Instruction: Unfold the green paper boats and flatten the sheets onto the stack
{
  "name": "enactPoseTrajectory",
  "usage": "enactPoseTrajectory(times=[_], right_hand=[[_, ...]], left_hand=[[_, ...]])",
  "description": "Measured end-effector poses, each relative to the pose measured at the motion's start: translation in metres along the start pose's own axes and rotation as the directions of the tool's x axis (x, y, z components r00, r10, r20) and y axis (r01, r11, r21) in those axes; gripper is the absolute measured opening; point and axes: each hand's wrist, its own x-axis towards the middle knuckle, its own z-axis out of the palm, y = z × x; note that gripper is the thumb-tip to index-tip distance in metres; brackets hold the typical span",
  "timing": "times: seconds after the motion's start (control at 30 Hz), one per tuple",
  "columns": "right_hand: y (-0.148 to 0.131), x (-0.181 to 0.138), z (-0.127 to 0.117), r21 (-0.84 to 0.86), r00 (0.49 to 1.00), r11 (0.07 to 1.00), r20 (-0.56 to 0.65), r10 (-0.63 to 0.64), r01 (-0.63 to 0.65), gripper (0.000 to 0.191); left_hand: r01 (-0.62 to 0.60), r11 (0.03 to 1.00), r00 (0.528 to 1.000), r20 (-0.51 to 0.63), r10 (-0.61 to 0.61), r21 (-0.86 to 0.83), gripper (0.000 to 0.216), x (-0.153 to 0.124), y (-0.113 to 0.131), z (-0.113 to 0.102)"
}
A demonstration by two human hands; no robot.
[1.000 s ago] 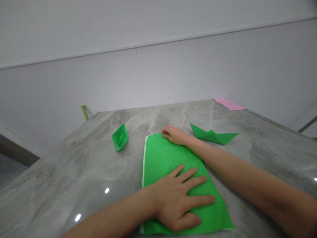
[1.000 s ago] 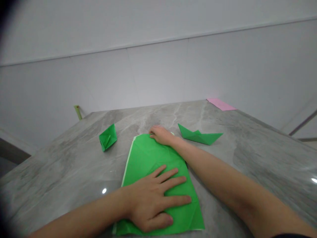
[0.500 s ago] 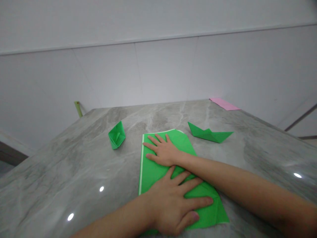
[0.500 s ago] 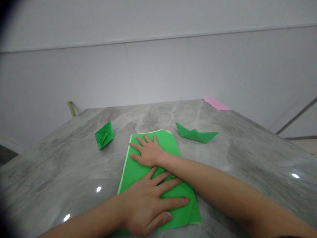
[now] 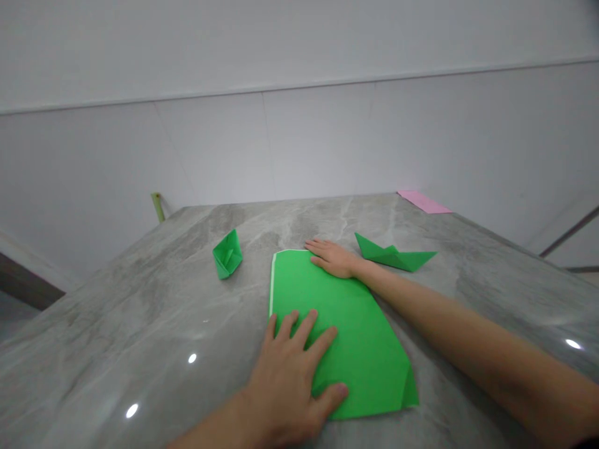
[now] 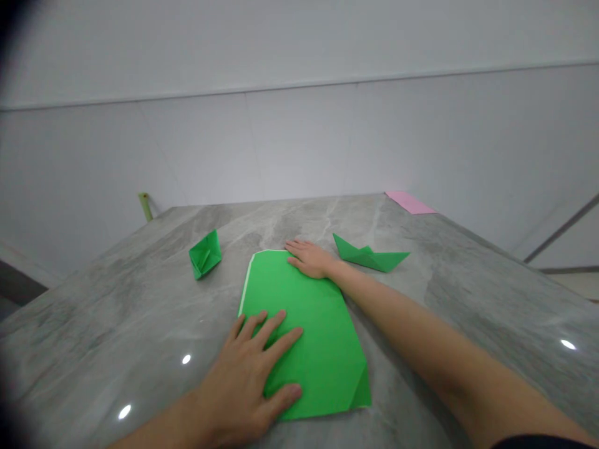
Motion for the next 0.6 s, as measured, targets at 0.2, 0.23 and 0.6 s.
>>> enactPoseTrajectory(times=[0.2,0.23,0.6], right_hand=[[-0.017,-0.009,-0.011,-0.121,0.979,0.983,-0.170,0.116,-0.137,0.046],[-0.021,-0.013,-0.019,-0.139,0.960,0.970,-0.228,0.163,-0.198,0.046],[-0.012,-0.049,-0.097,-0.307,0.742,0.678,-0.210,0.636,-0.668,0.025]], left_hand=[[-0.475,0.880,0.880,0.025,0.475,0.019,0.040,0.055,-0.003,-0.008],[-0.546,0.837,0.836,0.044,0.547,-0.020,0.045,0.060,-0.005,-0.005],[-0.239,0.146,0.946,-0.264,-0.190,-0.960,0.024,0.071,-0.033,0.002]])
